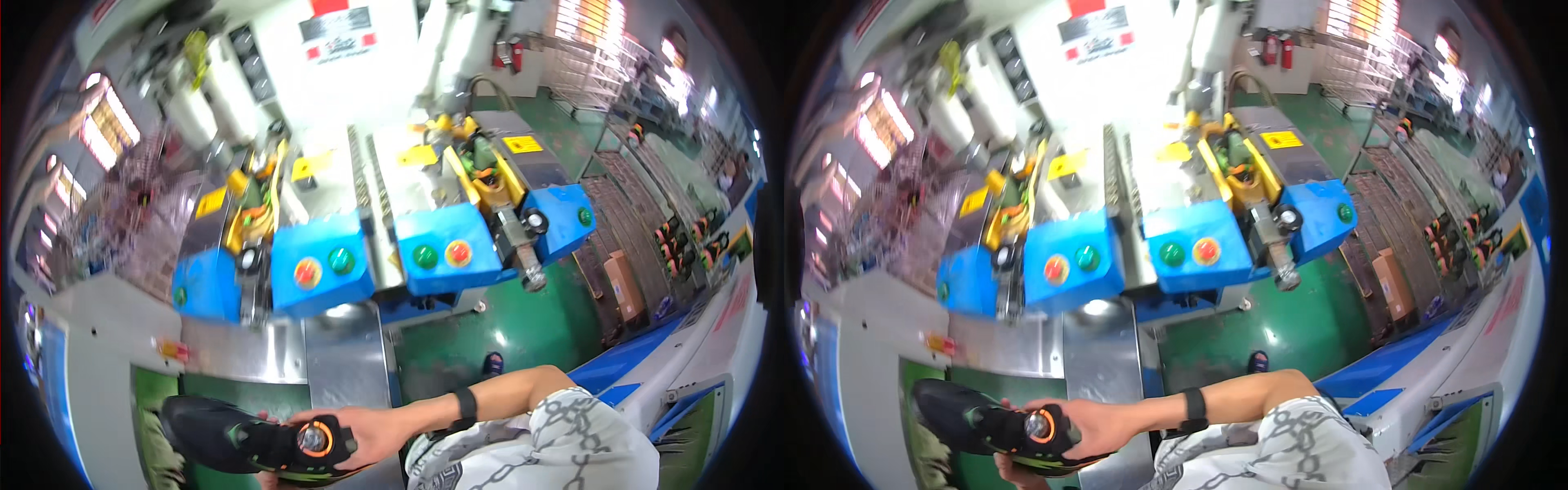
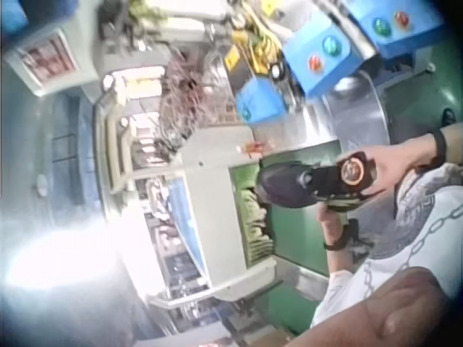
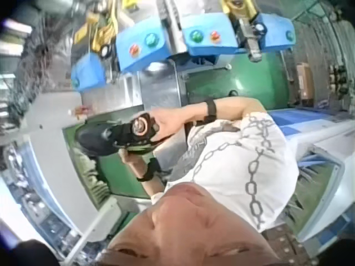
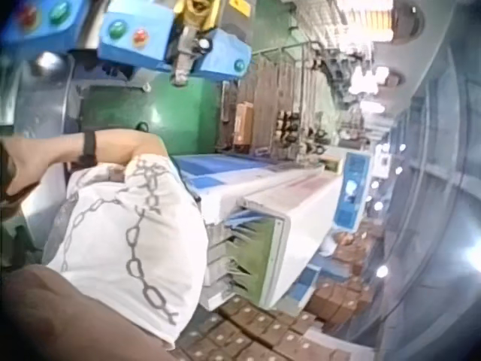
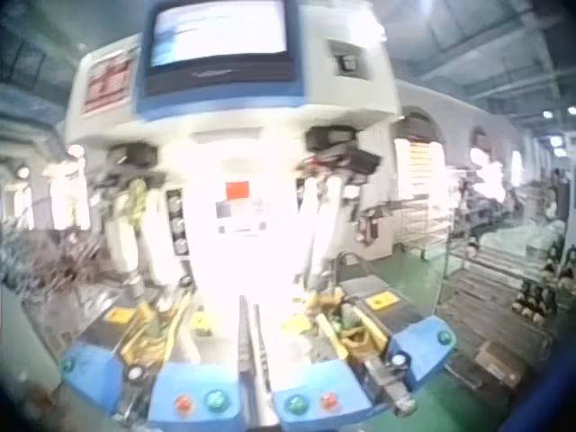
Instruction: The person is manufacturing shoes by placing them in various machines and on drying racks.
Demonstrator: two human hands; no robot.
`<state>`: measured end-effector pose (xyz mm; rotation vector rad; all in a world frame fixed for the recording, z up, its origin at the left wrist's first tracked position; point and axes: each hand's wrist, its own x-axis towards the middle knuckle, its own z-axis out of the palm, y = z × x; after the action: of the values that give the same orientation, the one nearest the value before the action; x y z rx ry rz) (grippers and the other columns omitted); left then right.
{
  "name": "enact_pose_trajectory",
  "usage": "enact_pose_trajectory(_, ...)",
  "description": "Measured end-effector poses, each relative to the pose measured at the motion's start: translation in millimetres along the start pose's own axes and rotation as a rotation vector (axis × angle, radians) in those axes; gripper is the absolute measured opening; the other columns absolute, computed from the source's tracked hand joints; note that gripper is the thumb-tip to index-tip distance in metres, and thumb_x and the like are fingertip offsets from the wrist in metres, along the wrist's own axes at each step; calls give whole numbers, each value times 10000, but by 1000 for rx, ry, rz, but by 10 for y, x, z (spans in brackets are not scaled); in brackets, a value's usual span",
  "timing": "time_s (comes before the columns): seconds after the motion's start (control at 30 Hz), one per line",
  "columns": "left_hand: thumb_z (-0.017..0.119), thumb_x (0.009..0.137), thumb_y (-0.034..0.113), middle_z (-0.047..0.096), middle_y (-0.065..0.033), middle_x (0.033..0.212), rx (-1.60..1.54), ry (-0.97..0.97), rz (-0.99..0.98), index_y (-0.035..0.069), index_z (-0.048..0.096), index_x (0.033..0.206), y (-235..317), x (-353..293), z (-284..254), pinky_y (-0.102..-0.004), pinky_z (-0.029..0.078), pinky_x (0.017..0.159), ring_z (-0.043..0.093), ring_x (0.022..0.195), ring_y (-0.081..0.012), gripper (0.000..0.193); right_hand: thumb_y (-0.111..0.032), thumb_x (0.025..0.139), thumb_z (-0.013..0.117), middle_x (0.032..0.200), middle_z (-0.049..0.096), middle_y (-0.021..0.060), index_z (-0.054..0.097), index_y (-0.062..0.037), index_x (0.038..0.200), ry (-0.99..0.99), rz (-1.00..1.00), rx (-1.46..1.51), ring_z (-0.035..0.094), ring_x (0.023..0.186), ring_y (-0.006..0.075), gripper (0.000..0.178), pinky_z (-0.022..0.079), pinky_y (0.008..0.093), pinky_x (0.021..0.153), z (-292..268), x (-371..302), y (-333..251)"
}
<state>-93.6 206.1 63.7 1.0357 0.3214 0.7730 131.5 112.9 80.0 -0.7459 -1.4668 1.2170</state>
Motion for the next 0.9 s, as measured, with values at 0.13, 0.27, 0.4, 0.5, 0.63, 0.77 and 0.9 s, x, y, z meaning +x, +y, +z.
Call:
enact_pose_trajectory(0.13, 528, 862, 234, 539, -223, 1282, -138, 322, -354, -36, 430, 1354, -1106, 321, 624, -470, 457, 997, 562, 1141, -357, 570, -97, 793, 725, 1332, 492, 104, 388, -12, 1393, 295, 106, -35, 464, 1205, 178, 693, 338, 327, 1071, -795, -1118, -80)
enact_pose_trajectory(0.27, 646, 853, 347, 508, -167, 1320, -27, -20, -321, -26, 330, 1397, -1595, 918, 2314, -400, 469, 978, 562, 1156, -283, 731, -73, 789, 738, 1166, 609, 117, 502, 32, 1266, 747, 288, 228, 554, 1089, 186, 543, 460, 328, 953, -1503, -2398, -489)
enact_pose_trajectory(0.4, 645, 881, 71, 233, -211, 1537, 104, -151, -336, 3, 144, 1498, -1770, 1766, 3162, -382, 251, 1147, 229, 1438, -286, 798, 62, 769, 629, 1129, 622, 135, 451, 4, 1297, 1100, 40, 590, 664, 957, 254, 560, 556, 393, 842, -2128, -3194, -1066)
enact_pose_trajectory(0.5, 679, 825, 137, 298, -234, 1511, 488, -145, -571, -27, 110, 1493, -2060, 2890, 3925, -373, 315, 1082, 324, 1391, -309, 894, 70, 662, 634, 1147, 605, 145, 427, 13, 1328, 1447, -12, 331, 639, 1019, 265, 700, 535, 387, 880, -2471, -3760, -1333)
enact_pose_trajectory(0.63, 742, 690, 244, 559, -230, 1124, 845, -80, -516, -86, 353, 1279, -3097, 4452, 4345, -405, 454, 897, 563, 1031, -314, 779, 3, 609, 621, 1199, 584, 151, 386, 16, 1376, 1492, -151, 364, 626, 1047, 272, 802, 514, 387, 907, -2599, -3916, -1616)
enact_pose_trajectory(0.77, 703, 693, 209, 595, -172, 937, 932, -67, -144, -28, 451, 1123, -3938, 4916, 4423, -422, 472, 854, 581, 923, -355, 552, -9, 613, 618, 1227, 568, 159, 381, 21, 1381, 1630, -158, 306, 619, 1065, 280, 805, 511, 390, 921, -2646, -4032, -1613)
enact_pose_trajectory(0.9, 673, 687, 107, 607, -91, 930, 997, 61, -180, 64, 487, 1106, -4162, 5197, 4201, -419, 479, 798, 610, 910, -221, 460, -21, 616, 615, 1256, 553, 167, 376, 26, 1386, 1652, -277, 239, 613, 1082, 289, 808, 508, 393, 934, -2697, -3941, -1601)
